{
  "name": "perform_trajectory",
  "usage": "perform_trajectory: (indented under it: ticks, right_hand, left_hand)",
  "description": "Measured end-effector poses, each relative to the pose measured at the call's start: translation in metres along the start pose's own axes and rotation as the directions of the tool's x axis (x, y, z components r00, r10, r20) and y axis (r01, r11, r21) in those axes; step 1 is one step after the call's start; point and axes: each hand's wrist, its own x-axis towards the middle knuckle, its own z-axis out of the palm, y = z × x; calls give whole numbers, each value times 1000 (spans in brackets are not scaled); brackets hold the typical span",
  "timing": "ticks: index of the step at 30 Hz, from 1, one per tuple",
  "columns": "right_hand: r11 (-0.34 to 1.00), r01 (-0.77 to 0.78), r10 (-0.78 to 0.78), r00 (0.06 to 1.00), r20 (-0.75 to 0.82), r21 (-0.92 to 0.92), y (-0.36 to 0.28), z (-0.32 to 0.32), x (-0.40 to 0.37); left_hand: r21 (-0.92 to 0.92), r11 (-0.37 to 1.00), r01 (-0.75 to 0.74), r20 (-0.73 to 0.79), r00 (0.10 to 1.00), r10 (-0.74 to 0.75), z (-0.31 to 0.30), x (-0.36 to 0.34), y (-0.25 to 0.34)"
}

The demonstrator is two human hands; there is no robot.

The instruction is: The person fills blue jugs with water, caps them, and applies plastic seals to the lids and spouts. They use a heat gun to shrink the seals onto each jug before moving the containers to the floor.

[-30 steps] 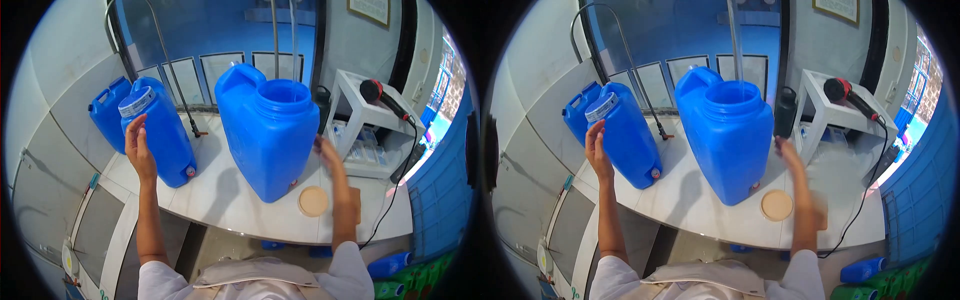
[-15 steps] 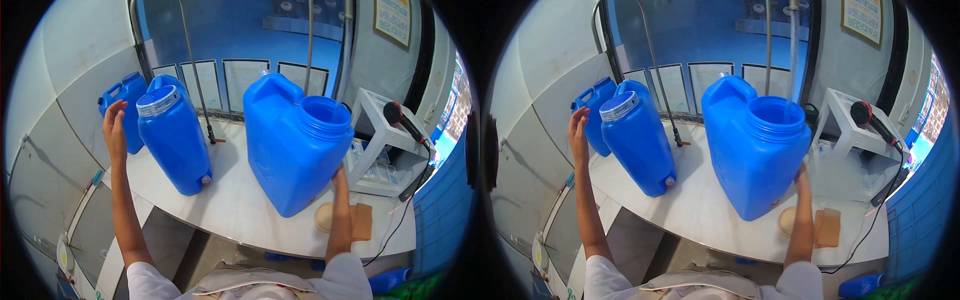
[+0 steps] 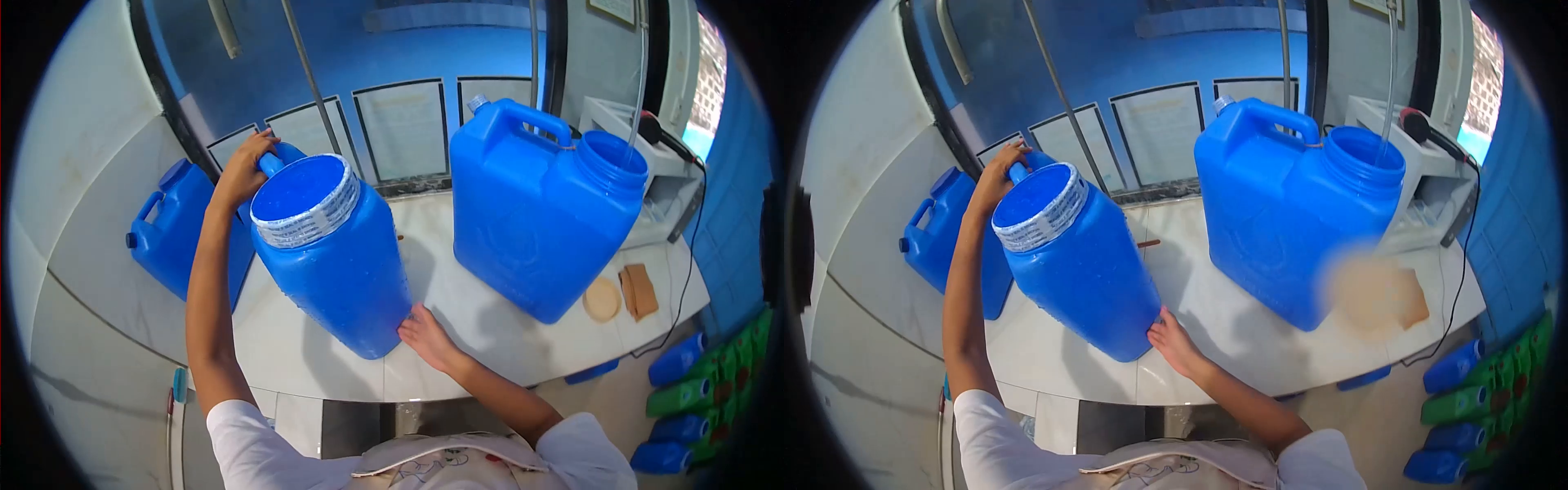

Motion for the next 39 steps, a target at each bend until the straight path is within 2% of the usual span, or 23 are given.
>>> perform_trajectory:
  ticks: [1, 3, 4, 6, 7, 10, 12, 15, 19, 22, 24, 25, 27, 29, 30, 31, 32, 33, 34, 36, 37, 38, 39]
  right_hand:
    - [1000, 7, -7, 1000, -9, 12, 6, 18, 4]
    - [989, 146, -148, 970, -191, -24, 7, 44, 9]
    - [988, 152, -154, 970, -188, -26, 7, 44, 16]
    - [978, 182, -168, 976, -136, 101, 3, 44, 28]
    - [978, 184, -170, 976, -135, 103, 4, 45, 30]
    - [973, 229, -227, 971, -76, 20, 3, 50, 13]
    - [987, 110, -99, 991, -94, 116, -10, 66, -5]
    - [980, 157, -159, 987, 6, 121, -8, 59, -18]
    - [975, 117, -105, 992, -74, 191, -9, 40, -59]
    - [977, 133, -116, 988, -105, 167, -12, 9, -95]
    - [989, 127, -119, 988, -100, 75, -16, -12, -111]
    - [978, 170, -154, 979, -136, 117, -20, -20, -125]
    - [988, 135, -133, 990, -37, 75, -30, -34, -160]
    - [972, 227, -219, 968, -125, 53, -34, -61, -187]
    - [965, 260, -258, 950, -176, -10, -36, -74, -198]
    - [966, 258, -256, 952, -169, -8, -36, -95, -203]
    - [958, 286, -277, 940, -197, 20, -37, -108, -219]
    - [953, 304, -295, 913, -283, -13, -36, -105, -233]
    - [949, 311, -306, 888, -344, -42, -40, -116, -251]
    - [928, 372, -348, 875, -336, 6, -46, -137, -290]
    - [909, 415, -382, 866, -324, 39, -46, -147, -308]
    - [905, 425, -389, 858, -335, 38, -44, -159, -325]
    - [877, 475, -430, 843, -324, 72, -41, -174, -340]
  left_hand:
    - [-9, 1000, -13, 6, 1000, 13, 7, 0, -6]
    - [-1, 989, -151, -175, 973, 148, 17, 4, -14]
    - [2, 988, -154, -180, 972, 152, 16, 4, -6]
    - [-188, 978, 91, -201, 971, -129, 17, -1, 13]
    - [-160, 986, 46, -297, 951, -93, 24, -2, 12]
    - [-112, 989, 94, -356, 925, -129, 30, -3, 16]
    - [-117, 989, 85, -377, 918, -124, 33, -4, 14]
    - [-134, 988, 75, -406, 905, -124, 21, -4, 31]
    - [-180, 979, 97, -375, 913, -159, 13, -14, 71]
    - [-212, 972, 96, -335, 928, -165, 0, -21, 117]
    - [-217, 974, 65, -397, 905, -149, 0, -30, 139]
    - [-171, 975, 144, -357, 913, -198, 1, -35, 137]
    - [121, 985, 119, -252, 964, -86, -6, -42, 139]
    - [136, 991, -8, -200, 979, 35, -11, -42, 157]
    - [82, 996, 43, -81, 996, -36, -24, -35, 192]
    - [72, 997, 1, -94, 996, 6, -28, -32, 218]
    - [50, 997, -50, -191, 980, 59, -29, -32, 245]
    - [62, 996, 68, 31, 997, -70, -55, -25, 285]
    - [95, 995, 31, 159, 986, -46, -68, -14, 329]
    - [64, 998, -7, 355, 935, -16, -89, 0, 388]
    - [57, 998, -24, 353, 935, 2, -102, 13, 422]
    - [-59, 998, 4, 637, 770, 35, -115, 29, 459]
    - [-154, 986, 67, 849, 519, 97, -121, 39, 488]
